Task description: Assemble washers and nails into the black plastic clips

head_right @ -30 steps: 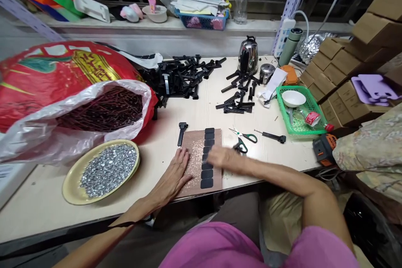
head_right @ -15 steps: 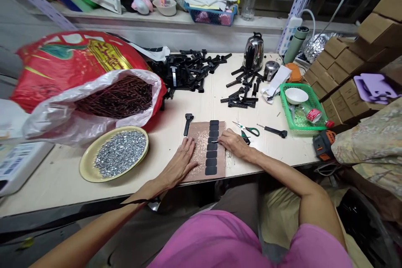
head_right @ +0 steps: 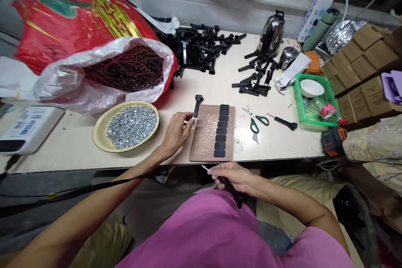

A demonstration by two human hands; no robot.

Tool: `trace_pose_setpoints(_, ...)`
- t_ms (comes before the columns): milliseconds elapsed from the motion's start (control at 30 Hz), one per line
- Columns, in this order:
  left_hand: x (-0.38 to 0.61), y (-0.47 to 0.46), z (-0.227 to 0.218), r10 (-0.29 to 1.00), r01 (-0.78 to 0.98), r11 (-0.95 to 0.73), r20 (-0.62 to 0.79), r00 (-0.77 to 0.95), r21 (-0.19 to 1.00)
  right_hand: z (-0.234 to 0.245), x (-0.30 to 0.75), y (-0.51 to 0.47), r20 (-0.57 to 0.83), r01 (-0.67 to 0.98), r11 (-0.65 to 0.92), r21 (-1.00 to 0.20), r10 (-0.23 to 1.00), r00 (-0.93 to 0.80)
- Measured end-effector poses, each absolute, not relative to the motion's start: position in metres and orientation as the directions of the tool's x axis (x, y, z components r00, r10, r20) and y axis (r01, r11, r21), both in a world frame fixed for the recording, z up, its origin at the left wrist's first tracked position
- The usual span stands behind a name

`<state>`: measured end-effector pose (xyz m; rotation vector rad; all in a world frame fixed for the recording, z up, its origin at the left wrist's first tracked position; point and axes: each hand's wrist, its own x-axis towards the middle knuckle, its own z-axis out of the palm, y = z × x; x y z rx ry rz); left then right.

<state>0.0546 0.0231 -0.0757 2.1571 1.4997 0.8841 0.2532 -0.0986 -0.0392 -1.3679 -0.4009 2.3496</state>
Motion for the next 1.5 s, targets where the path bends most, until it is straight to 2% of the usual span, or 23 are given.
trace_pose_setpoints(133, 0.055, 0.006, -0.073, 0.909, 0.651, -0.416, 0.269, 0.319, 0.635, -0.026, 0.260, -0.076, -0.671, -0.255, -0.769, -0.586, 0.637, -0.379)
trace_pose_setpoints(300, 0.054, 0.002, -0.080, 0.900, 0.649, -0.433, 0.264, 0.346, 0.626, -0.025, 0.268, -0.055, -0.586, -0.203, -0.641, -0.740, 0.763, -0.272)
trace_pose_setpoints(400, 0.054, 0.010, -0.085, 0.925, 0.674, -0.380, 0.247, 0.290, 0.633, -0.024, 0.271, -0.047, -0.567, -0.189, -0.606, -0.773, 0.792, -0.226)
trace_pose_setpoints(467, 0.057, 0.019, -0.085, 0.954, 0.705, -0.300, 0.208, 0.216, 0.642, -0.021, 0.270, -0.048, -0.587, -0.198, -0.627, -0.753, 0.777, -0.229)
trace_pose_setpoints(533, 0.062, 0.029, -0.082, 0.984, 0.751, -0.175, 0.122, 0.126, 0.637, -0.022, 0.268, -0.058, -0.662, -0.205, -0.727, -0.656, 0.684, -0.308)
trace_pose_setpoints(567, 0.066, 0.034, -0.078, 0.995, 0.777, -0.104, 0.063, 0.083, 0.621, -0.024, 0.266, -0.066, -0.709, -0.199, -0.797, -0.571, 0.600, -0.369)
trace_pose_setpoints(633, 0.074, 0.044, -0.070, 0.998, 0.828, 0.020, -0.056, 0.014, 0.561, -0.037, 0.260, -0.085, -0.783, -0.154, -0.924, -0.351, 0.379, -0.493)
trace_pose_setpoints(733, 0.084, 0.056, -0.058, 0.983, 0.881, 0.106, -0.180, -0.025, 0.460, -0.070, 0.247, -0.106, -0.822, -0.117, -0.992, -0.049, 0.107, -0.559)
trace_pose_setpoints(800, 0.087, 0.062, -0.053, 0.973, 0.894, 0.121, -0.232, -0.020, 0.431, -0.092, 0.238, -0.108, -0.855, -0.261, -0.965, 0.025, 0.115, -0.506)
trace_pose_setpoints(867, 0.089, 0.067, -0.050, 0.965, 0.894, 0.126, -0.261, -0.010, 0.430, -0.110, 0.228, -0.104, -0.880, -0.415, -0.910, -0.015, 0.209, -0.426)
trace_pose_setpoints(967, 0.087, 0.069, -0.049, 0.967, 0.888, 0.126, -0.254, -0.011, 0.443, -0.118, 0.217, -0.105, -0.867, -0.457, -0.885, -0.092, 0.297, -0.401)
trace_pose_setpoints(1067, 0.078, 0.063, -0.047, 0.983, 0.882, 0.093, -0.181, -0.009, 0.462, -0.102, 0.217, -0.122, -0.792, -0.311, -0.934, -0.177, 0.323, -0.518)
trace_pose_setpoints(1100, 0.072, 0.060, -0.047, 0.992, 0.877, 0.066, -0.126, -0.007, 0.476, -0.092, 0.220, -0.128, -0.744, -0.216, -0.938, -0.270, 0.346, -0.572)
trace_pose_setpoints(1133, 0.065, 0.056, -0.046, 0.998, 0.872, 0.035, -0.058, -0.008, 0.489, -0.081, 0.222, -0.130, -0.681, -0.104, -0.902, -0.418, 0.388, -0.621)
trace_pose_setpoints(1167, 0.057, 0.053, -0.045, 1.000, 0.866, 0.001, 0.017, -0.011, 0.500, -0.068, 0.225, -0.129, -0.607, 0.007, -0.801, -0.599, 0.448, -0.657)
trace_pose_setpoints(1200, 0.046, 0.049, -0.043, 0.996, 0.863, -0.031, 0.090, -0.016, 0.504, -0.054, 0.227, -0.121, -0.510, 0.109, -0.605, -0.789, 0.546, -0.664)
trace_pose_setpoints(1233, 0.035, 0.046, -0.042, 0.989, 0.865, -0.055, 0.148, -0.023, 0.498, -0.042, 0.228, -0.109, -0.389, 0.218, -0.331, -0.918, 0.642, -0.661)
trace_pose_setpoints(1267, 0.023, 0.044, -0.041, 0.982, 0.873, -0.067, 0.185, -0.027, 0.483, -0.031, 0.228, -0.091, -0.250, 0.320, -0.042, -0.947, 0.721, -0.646)
trace_pose_setpoints(1300, 0.010, 0.042, -0.040, 0.978, 0.887, -0.069, 0.206, -0.030, 0.457, -0.022, 0.226, -0.069, -0.131, 0.425, 0.207, -0.881, 0.757, -0.640)
trace_pose_setpoints(1367, -0.017, 0.040, -0.038, 0.977, 0.920, -0.052, 0.212, -0.035, 0.390, -0.011, 0.216, -0.019, -0.037, 0.642, 0.518, -0.565, 0.761, -0.647)
trace_pose_setpoints(1433, -0.040, 0.038, -0.038, 0.979, 0.944, -0.052, 0.203, -0.016, 0.326, -0.009, 0.203, 0.028, -0.095, 0.715, 0.670, -0.200, 0.713, -0.695)
trace_pose_setpoints(1467, -0.050, 0.037, -0.039, 0.980, 0.951, -0.063, 0.197, 0.002, 0.304, -0.010, 0.196, 0.048, -0.132, 0.686, 0.723, -0.078, 0.675, -0.726)
trace_pose_setpoints(1500, -0.059, 0.036, -0.041, 0.982, 0.954, -0.076, 0.188, 0.022, 0.289, -0.013, 0.190, 0.065, -0.156, 0.658, 0.753, -0.011, 0.648, -0.745)
